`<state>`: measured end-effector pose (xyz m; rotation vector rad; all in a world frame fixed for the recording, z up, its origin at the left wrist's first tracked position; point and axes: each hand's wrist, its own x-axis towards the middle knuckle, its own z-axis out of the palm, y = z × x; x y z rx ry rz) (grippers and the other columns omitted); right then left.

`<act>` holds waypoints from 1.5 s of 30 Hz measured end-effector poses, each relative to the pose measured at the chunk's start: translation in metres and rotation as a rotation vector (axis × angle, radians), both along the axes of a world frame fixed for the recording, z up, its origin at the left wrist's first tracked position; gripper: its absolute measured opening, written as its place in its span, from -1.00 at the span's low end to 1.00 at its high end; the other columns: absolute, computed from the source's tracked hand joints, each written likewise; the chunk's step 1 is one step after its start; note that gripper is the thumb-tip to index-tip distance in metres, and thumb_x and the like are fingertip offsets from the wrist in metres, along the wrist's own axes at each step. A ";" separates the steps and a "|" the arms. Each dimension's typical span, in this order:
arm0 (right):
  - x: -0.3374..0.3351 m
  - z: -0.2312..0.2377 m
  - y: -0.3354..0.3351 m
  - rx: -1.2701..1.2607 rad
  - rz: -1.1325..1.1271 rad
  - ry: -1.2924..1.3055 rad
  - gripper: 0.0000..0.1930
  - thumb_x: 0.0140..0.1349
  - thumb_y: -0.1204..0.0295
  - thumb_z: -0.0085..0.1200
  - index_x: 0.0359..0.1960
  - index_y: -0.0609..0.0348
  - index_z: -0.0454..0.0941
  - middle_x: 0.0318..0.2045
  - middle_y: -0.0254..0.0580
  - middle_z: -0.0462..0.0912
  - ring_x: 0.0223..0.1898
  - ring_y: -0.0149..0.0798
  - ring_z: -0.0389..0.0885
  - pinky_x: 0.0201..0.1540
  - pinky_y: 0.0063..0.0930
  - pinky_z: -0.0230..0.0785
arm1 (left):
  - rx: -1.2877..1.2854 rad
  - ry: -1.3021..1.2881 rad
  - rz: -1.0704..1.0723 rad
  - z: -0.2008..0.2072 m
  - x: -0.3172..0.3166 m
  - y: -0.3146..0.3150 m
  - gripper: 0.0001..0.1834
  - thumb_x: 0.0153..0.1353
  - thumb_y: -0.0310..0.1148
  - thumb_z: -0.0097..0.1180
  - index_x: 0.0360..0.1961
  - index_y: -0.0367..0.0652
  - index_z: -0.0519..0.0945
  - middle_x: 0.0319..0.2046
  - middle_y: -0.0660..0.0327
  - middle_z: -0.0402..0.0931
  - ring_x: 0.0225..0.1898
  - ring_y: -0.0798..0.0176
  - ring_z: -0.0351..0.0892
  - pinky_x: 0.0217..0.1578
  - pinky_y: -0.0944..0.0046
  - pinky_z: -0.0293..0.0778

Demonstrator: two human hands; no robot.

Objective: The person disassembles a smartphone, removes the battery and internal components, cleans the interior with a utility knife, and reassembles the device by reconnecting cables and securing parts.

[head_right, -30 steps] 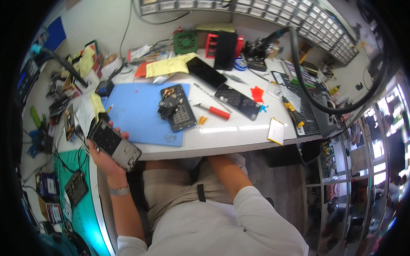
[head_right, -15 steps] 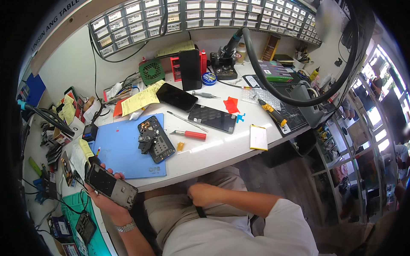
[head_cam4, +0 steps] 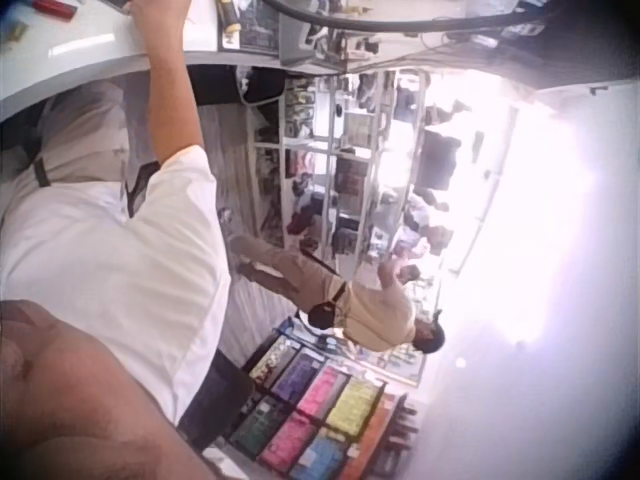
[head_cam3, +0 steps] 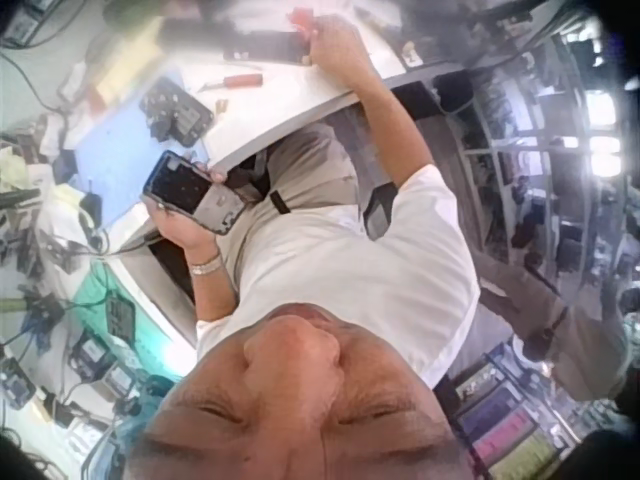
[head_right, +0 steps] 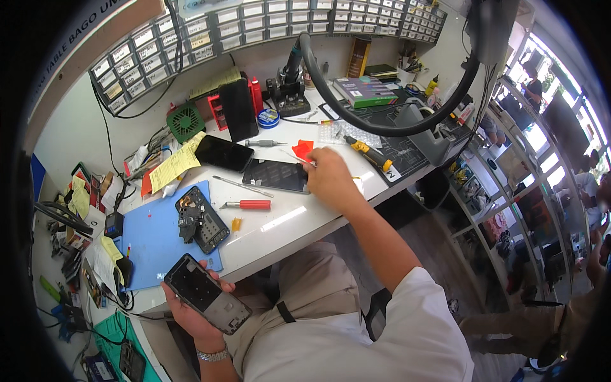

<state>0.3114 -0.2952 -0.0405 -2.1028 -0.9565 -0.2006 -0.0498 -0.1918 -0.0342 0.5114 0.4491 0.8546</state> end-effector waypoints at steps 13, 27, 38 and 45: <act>0.083 0.000 -0.082 -0.217 -0.449 -0.065 -0.66 0.42 0.21 0.24 -0.12 0.31 0.79 -0.11 0.19 0.78 0.00 0.27 0.72 0.13 0.00 0.54 | 0.117 -0.047 0.106 -0.005 -0.048 0.047 -0.09 0.57 0.39 -0.30 0.34 -0.35 0.47 -0.12 -0.04 0.63 -0.29 -0.11 0.65 -0.11 -0.14 0.56; 0.013 0.022 -0.104 0.748 0.314 1.421 -0.47 0.61 0.27 -0.09 0.38 0.52 0.35 -0.09 0.03 0.68 -0.19 -0.23 0.71 -0.13 -0.36 0.60 | 0.112 0.063 -0.237 -0.030 -0.022 -0.013 0.00 0.53 0.48 -0.40 0.37 -0.33 0.44 -0.12 -0.10 0.66 -0.30 -0.19 0.71 -0.20 -0.27 0.59; -0.029 0.040 -0.076 0.706 0.744 1.471 -0.16 0.14 0.58 0.10 0.52 0.51 0.12 0.04 0.24 0.51 -0.21 -0.14 0.64 -0.20 -0.18 0.57 | 0.079 -0.091 -0.329 -0.029 -0.035 -0.037 0.28 0.32 0.72 -0.39 0.56 -0.32 0.22 0.13 -0.22 0.57 0.04 -0.27 0.69 0.19 -0.39 0.49; -0.050 0.032 -0.100 0.609 0.763 1.417 -0.28 0.37 0.56 0.18 0.51 0.42 0.14 -0.04 0.15 0.63 -0.25 -0.29 0.65 -0.25 -0.34 0.57 | 0.148 -0.019 -0.119 -0.046 -0.052 -0.055 -0.03 0.53 0.28 -0.06 0.60 -0.33 0.09 0.14 -0.21 0.59 0.00 -0.27 0.74 0.15 -0.34 0.62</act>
